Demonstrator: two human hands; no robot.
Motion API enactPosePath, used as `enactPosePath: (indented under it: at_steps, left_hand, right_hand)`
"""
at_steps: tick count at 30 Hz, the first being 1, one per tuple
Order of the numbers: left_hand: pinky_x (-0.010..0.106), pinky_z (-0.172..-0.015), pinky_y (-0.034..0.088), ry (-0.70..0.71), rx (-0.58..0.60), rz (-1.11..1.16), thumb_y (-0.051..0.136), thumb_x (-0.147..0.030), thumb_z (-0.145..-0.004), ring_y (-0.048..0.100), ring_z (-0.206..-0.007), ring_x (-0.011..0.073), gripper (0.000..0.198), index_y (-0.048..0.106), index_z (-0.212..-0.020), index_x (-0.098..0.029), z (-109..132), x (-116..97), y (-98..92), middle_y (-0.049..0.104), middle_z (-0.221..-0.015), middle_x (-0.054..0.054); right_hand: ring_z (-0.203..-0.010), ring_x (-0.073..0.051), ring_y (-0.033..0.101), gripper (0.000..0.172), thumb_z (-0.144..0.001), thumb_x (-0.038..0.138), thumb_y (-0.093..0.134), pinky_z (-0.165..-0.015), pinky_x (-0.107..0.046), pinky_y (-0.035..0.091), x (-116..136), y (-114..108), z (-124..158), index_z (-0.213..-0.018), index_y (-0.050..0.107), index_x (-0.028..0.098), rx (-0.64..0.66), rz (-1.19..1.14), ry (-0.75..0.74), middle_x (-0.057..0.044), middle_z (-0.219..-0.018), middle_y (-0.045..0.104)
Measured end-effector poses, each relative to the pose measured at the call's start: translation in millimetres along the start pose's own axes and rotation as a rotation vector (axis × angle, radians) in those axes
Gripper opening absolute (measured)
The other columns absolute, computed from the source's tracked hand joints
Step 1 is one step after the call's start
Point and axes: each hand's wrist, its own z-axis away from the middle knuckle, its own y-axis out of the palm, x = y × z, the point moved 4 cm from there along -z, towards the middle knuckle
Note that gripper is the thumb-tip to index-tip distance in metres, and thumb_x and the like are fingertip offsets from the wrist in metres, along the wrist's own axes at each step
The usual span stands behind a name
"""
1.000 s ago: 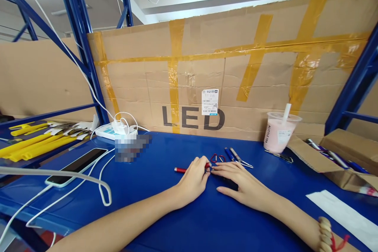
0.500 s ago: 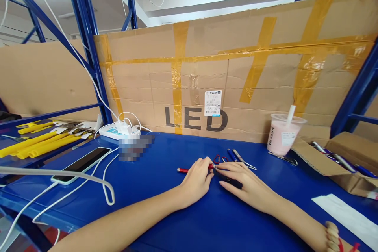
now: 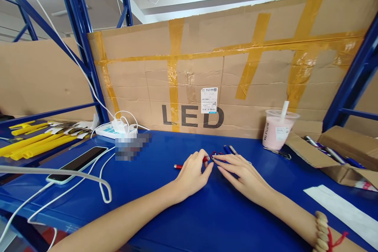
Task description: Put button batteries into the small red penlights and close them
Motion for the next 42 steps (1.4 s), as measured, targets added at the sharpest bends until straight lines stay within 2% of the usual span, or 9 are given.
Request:
enactPosePath:
  at_steps: [4,8,13,18,25,31,37,42]
  left_hand:
    - [0.023,-0.059,0.033,0.042,0.077,0.184,0.038,-0.025,-0.086,0.041,-0.061,0.011,0.012,0.035,-0.076,-0.02,1,-7,1.3,0.044,-0.069,-0.003]
    - [0.021,-0.056,0.03,0.03,0.148,0.316,0.038,-0.025,-0.086,0.035,-0.058,0.0092,0.016,0.032,-0.073,-0.019,3,-15,3.4,0.039,-0.066,-0.005]
    - [0.022,-0.057,0.03,-0.031,0.103,0.391,0.043,-0.029,-0.085,0.034,-0.059,0.0091,0.016,0.035,-0.076,-0.019,5,-16,4.8,0.038,-0.066,-0.005]
    - [0.022,-0.061,0.03,-0.055,0.045,0.492,0.041,-0.036,-0.087,0.034,-0.062,0.0095,0.025,0.031,-0.072,-0.019,5,-10,9.2,0.036,-0.067,-0.004]
    - [0.023,-0.063,0.031,-0.102,0.113,0.643,0.037,-0.04,-0.089,0.037,-0.062,0.0094,0.027,0.032,-0.073,-0.018,9,-10,14.4,0.041,-0.064,-0.004]
    - [0.022,-0.059,0.031,-0.113,0.078,0.664,0.036,-0.038,-0.09,0.036,-0.056,0.0084,0.026,0.032,-0.073,-0.018,9,-7,14.1,0.041,-0.058,-0.005]
    - [0.022,-0.059,0.033,-0.098,0.053,0.673,0.04,-0.038,-0.088,0.04,-0.056,0.0084,0.026,0.03,-0.074,-0.019,9,-6,15.6,0.041,-0.058,-0.005]
    - [0.022,-0.059,0.036,-0.112,0.052,0.641,0.044,-0.035,-0.086,0.043,-0.057,0.0084,0.024,0.03,-0.073,-0.019,9,-5,14.0,0.04,-0.063,-0.005]
  right_hand:
    - [-0.104,-0.02,0.056,0.028,-0.09,0.02,0.04,-0.087,-0.038,0.046,4,-9,1,-0.11,0.059,0.017,-0.101,0.023,-0.063,-0.009,-0.115,0.06]
    - [-0.104,-0.02,0.056,0.027,-0.089,0.023,0.042,-0.088,-0.039,0.047,5,-12,3,-0.109,0.06,0.015,-0.12,0.025,-0.113,-0.009,-0.115,0.06]
    - [-0.108,-0.02,0.054,0.028,-0.089,0.023,0.042,-0.088,-0.039,0.047,4,-13,5,-0.111,0.058,0.017,-0.12,0.052,-0.125,-0.009,-0.116,0.059]
    - [-0.102,-0.019,0.057,0.023,-0.087,0.02,0.046,-0.087,-0.037,0.047,11,-15,7,-0.104,0.062,0.019,-0.151,0.008,-0.167,-0.009,-0.115,0.06]
    - [-0.102,-0.018,0.057,0.022,-0.085,0.019,0.048,-0.083,-0.033,0.048,12,-14,8,-0.103,0.062,0.02,-0.144,-0.039,-0.182,-0.009,-0.113,0.061]
    - [-0.093,-0.017,0.062,0.021,-0.085,0.019,0.048,-0.081,-0.03,0.05,14,-18,7,-0.097,0.064,0.022,-0.191,0.014,-0.234,-0.008,-0.101,0.066]
    - [-0.089,-0.017,0.063,0.021,-0.081,0.02,0.052,-0.084,-0.032,0.05,12,-16,8,-0.098,0.065,0.023,-0.193,-0.024,-0.229,-0.006,-0.101,0.066]
    - [-0.082,-0.016,0.064,0.013,-0.08,0.018,0.054,-0.079,-0.032,0.052,10,-16,7,-0.084,0.066,0.022,-0.211,-0.051,-0.24,-0.006,-0.095,0.068]
